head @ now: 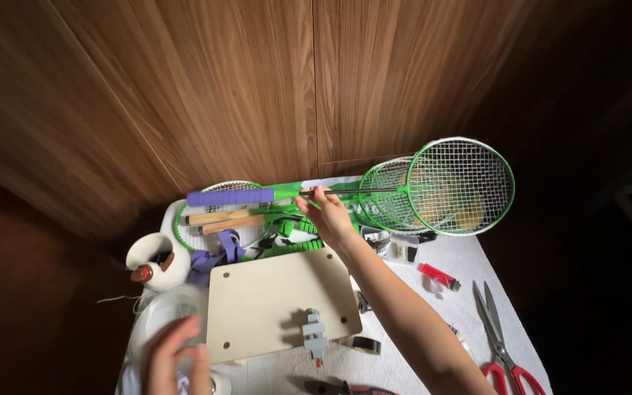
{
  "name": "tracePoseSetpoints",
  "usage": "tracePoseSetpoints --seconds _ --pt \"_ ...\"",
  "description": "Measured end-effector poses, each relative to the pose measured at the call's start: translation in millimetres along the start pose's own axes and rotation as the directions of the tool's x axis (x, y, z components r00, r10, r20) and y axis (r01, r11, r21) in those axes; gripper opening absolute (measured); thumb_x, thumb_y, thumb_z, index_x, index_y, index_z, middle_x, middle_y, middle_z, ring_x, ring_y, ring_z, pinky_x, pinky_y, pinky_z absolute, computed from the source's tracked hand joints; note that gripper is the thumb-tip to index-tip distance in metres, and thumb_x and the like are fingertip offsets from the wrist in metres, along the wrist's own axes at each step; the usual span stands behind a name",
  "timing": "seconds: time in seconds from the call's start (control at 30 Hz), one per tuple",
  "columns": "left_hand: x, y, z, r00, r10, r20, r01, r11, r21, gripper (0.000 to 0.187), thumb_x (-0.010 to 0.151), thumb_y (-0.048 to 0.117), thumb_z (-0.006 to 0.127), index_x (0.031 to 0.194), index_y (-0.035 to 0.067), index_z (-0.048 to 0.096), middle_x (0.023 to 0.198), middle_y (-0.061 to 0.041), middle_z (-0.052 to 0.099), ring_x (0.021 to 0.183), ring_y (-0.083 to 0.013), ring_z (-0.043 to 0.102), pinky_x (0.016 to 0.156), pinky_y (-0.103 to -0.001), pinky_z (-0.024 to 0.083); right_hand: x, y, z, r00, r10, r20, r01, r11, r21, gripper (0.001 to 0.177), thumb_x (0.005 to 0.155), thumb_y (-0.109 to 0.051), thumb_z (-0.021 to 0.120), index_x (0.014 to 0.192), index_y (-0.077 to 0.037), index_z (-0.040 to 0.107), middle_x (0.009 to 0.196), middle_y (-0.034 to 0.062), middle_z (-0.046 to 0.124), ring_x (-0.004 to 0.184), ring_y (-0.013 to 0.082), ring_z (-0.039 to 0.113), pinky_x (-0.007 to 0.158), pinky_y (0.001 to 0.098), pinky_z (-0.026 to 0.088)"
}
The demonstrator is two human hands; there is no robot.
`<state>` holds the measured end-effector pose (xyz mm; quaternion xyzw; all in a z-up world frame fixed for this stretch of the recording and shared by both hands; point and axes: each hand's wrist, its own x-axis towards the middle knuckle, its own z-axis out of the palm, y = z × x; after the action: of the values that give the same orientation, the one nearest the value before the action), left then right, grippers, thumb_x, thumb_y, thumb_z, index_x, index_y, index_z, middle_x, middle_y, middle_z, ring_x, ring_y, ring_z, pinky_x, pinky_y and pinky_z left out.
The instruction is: Cleaning and applying tape to the handle and frame joint of a badminton racket.
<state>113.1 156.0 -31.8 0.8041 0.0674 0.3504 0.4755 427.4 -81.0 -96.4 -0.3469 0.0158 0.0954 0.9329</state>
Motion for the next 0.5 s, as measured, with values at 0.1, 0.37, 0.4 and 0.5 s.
tracePoseSetpoints --seconds 0.1,0.37,0.4,0.5 --pt "25.5 21.7 10.7 0.965 0.163 0.205 -0.188 0.976 0.107 0.028 0.085 0.004 0.069 0.113 0.006 0.071 0.115 -0.013 0.068 0.104 -0.0247 0.069 0.08 -0.032 0.058 12.7 2.1 -2.1 1.0 0.016 -0.015 -0.017 0.999 -0.04 0.023 0.106 -0.024 0.052 0.109 -0.002 0.06 0.116 0.0115 0.066 0.106 0.0279 0.07 0.096 0.0363 0.06" --pt "152.6 -13.5 116.6 0.649 0.323 0.689 -0.515 0.853 0.085 0.012 0.09 0.01 0.065 0.099 0.004 0.07 0.096 -0.013 0.069 0.094 -0.0339 0.066 0.08 -0.042 0.054 39.5 3.9 -14.5 0.99 0.051 -0.135 -0.066 0.992 -0.107 0.024 0.103 -0.026 0.056 0.112 -0.004 0.058 0.113 0.0116 0.069 0.102 0.0261 0.071 0.092 0.0347 0.061" --pt "166.5 -31.2 136.2 0.574 0.355 0.737 -0.59 0.804 0.072 0.012 0.092 0.011 0.063 0.099 0.004 0.069 0.1 -0.012 0.068 0.098 -0.034 0.066 0.084 -0.043 0.054 44.4 4.2 -14.8 0.988 0.051 -0.145 -0.066 0.993 -0.101 0.024 0.104 -0.026 0.057 0.111 -0.004 0.057 0.112 0.0117 0.069 0.101 0.0258 0.072 0.091 0.0346 0.061" --pt "187.3 -85.6 188.9 0.556 0.3 0.775 -0.676 0.705 0.213 0.019 0.091 0.01 0.063 0.108 0.004 0.068 0.105 -0.011 0.067 0.102 -0.0325 0.065 0.086 -0.046 0.053 53.9 -0.6 -20.1 0.985 0.032 -0.169 -0.047 0.996 -0.08 0.024 0.105 -0.024 0.058 0.109 0.0 0.056 0.112 0.0145 0.069 0.1 0.0273 0.073 0.092 0.0344 0.063"
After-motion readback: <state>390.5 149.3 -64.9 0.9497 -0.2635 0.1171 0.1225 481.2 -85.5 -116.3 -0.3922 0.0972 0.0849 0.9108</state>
